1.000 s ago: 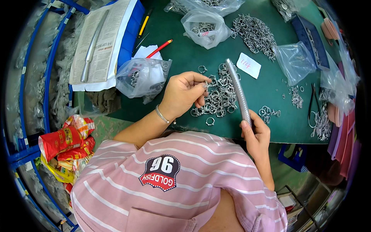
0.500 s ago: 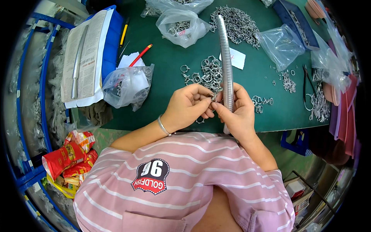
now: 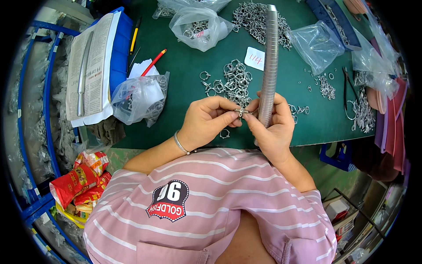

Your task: The person repeatedly picks up small metal rings from a pile on a green workbench and presses them against a cylindrical metal rod to shape or smooth them. The person handles the rings one at a time, placing each back on the table after treatment.

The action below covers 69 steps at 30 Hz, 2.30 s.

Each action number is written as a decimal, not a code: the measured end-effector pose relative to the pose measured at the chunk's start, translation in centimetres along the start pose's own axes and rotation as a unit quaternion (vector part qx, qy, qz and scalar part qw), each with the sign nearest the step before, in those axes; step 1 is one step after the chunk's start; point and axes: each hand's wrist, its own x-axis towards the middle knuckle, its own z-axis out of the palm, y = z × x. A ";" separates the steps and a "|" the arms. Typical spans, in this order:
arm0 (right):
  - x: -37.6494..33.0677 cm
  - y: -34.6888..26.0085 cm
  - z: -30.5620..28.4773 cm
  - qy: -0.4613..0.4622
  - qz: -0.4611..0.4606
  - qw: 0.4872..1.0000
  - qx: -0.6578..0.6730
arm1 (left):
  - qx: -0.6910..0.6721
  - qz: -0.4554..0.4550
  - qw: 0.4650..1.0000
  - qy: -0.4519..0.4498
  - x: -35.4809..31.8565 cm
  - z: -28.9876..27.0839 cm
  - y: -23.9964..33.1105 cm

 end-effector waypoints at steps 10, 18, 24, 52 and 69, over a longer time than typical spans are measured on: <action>-0.1 -0.4 0.0 -0.007 0.017 0.998 0.054 | 0.053 0.097 0.994 -0.006 -0.1 -0.1 -0.5; -0.2 -0.9 -4.3 0.117 -0.025 0.989 -0.085 | 0.307 0.176 0.933 0.065 0.9 -1.2 0.8; -0.9 -0.4 -11.7 0.217 0.075 0.924 -0.305 | 0.348 0.185 0.901 0.183 2.1 -5.7 0.9; 0.2 -1.2 -0.6 -0.013 0.097 0.994 0.038 | 0.182 0.208 0.960 0.034 1.2 0.2 1.1; 0.1 -1.2 -0.6 0.022 0.041 0.999 -0.005 | -0.047 -0.119 0.991 -0.036 0.9 -0.3 1.6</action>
